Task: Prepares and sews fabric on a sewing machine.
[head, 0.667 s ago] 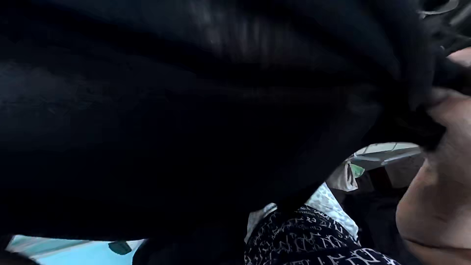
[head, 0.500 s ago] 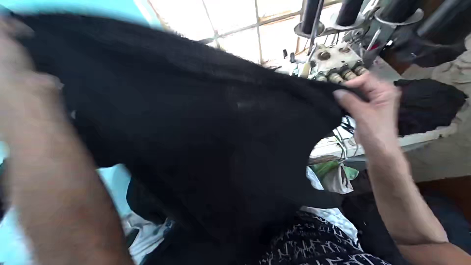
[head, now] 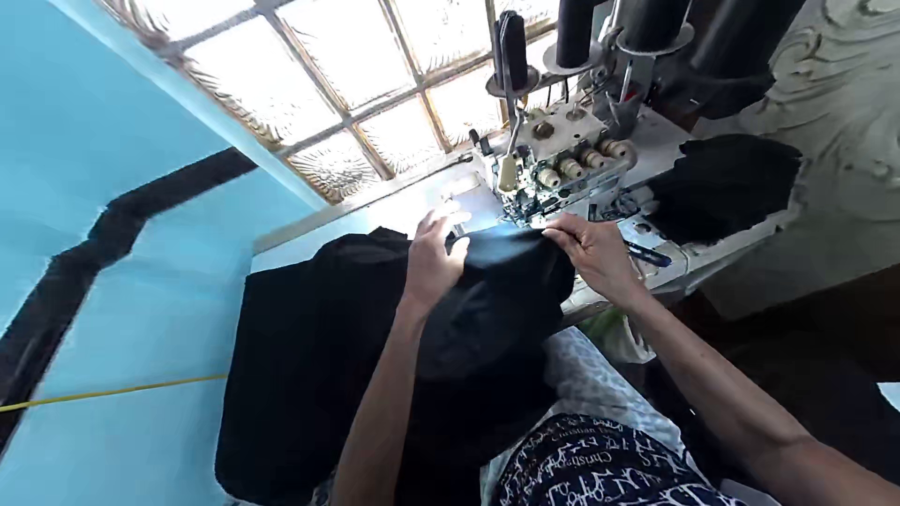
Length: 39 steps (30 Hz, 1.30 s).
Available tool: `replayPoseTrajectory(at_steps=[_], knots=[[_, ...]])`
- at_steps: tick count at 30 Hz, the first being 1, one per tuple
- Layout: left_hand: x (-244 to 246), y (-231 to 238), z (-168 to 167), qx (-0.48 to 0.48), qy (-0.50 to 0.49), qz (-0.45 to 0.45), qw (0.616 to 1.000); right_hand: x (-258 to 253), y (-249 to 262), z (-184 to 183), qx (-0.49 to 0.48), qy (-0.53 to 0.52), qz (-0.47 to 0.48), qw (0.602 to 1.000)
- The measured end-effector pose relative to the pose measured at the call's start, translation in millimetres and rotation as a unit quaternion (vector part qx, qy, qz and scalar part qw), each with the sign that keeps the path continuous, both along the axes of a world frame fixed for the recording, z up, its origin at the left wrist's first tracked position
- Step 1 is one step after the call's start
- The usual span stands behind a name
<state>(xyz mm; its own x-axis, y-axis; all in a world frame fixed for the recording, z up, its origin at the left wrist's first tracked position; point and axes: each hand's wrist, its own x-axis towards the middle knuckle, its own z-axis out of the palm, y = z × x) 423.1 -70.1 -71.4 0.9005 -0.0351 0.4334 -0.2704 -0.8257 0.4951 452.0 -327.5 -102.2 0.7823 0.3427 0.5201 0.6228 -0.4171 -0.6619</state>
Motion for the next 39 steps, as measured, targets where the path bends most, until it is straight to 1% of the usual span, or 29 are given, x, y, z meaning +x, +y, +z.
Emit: replayPoseTrajectory(at_steps=[3,4,6,8,10,12,14,17,19,22,24,25,27,30,32,35,39], knots=[[-16,-17,2,0.068,-0.07,-0.075,0.992,2,1,-3,0.027,0.026,-0.008,0.999],[-20,-21,-3,0.093,-0.105,-0.088,0.986,2,1,-4,0.041,0.041,-0.006,0.998],[-28,-26,-25,0.145,-0.186,-0.101,0.967,3,-1,-6,0.067,0.079,0.001,0.995],[-33,-30,-55,0.205,-0.259,-0.09,0.94,3,-2,-9,0.083,0.102,0.008,0.991],[-31,-30,-83,0.242,-0.31,-0.068,0.917,1,-3,-12,0.088,0.113,0.014,0.99],[-22,-31,-98,0.246,-0.334,-0.039,0.909,-4,-4,-10,0.082,0.124,0.02,0.989],[-12,-35,-101,0.234,-0.352,-0.026,0.906,-6,-2,-9,0.083,0.12,0.023,0.989],[-1,-48,-95,0.2,-0.361,-0.025,0.911,-8,-2,-10,0.095,0.127,0.022,0.987],[1,-56,-83,0.143,-0.339,-0.021,0.93,-10,-5,-10,0.115,0.152,0.041,0.981],[-12,-65,-51,-0.003,-0.24,-0.038,0.97,-12,-11,-13,0.158,0.224,0.118,0.954],[-21,-64,-29,-0.089,-0.175,-0.048,0.979,-16,-12,-22,0.167,0.272,0.186,0.929],[-24,-62,-21,-0.106,-0.163,-0.05,0.98,-19,-13,-28,0.16,0.281,0.199,0.925],[-29,-58,-15,-0.085,-0.184,-0.047,0.978,-25,-13,-36,0.144,0.299,0.16,0.93],[-41,-59,-23,0.008,-0.222,-0.039,0.974,-18,-13,-47,0.193,0.312,0.068,0.928],[-53,-65,-36,0.03,-0.213,-0.046,0.975,-12,-14,-43,0.227,0.297,0.049,0.926],[-63,-80,-56,-0.001,-0.195,-0.061,0.979,-11,-11,-28,0.246,0.256,0.07,0.932],[-68,-97,-62,-0.062,-0.179,-0.016,0.982,-20,2,-8,0.238,0.215,0.121,0.94]])
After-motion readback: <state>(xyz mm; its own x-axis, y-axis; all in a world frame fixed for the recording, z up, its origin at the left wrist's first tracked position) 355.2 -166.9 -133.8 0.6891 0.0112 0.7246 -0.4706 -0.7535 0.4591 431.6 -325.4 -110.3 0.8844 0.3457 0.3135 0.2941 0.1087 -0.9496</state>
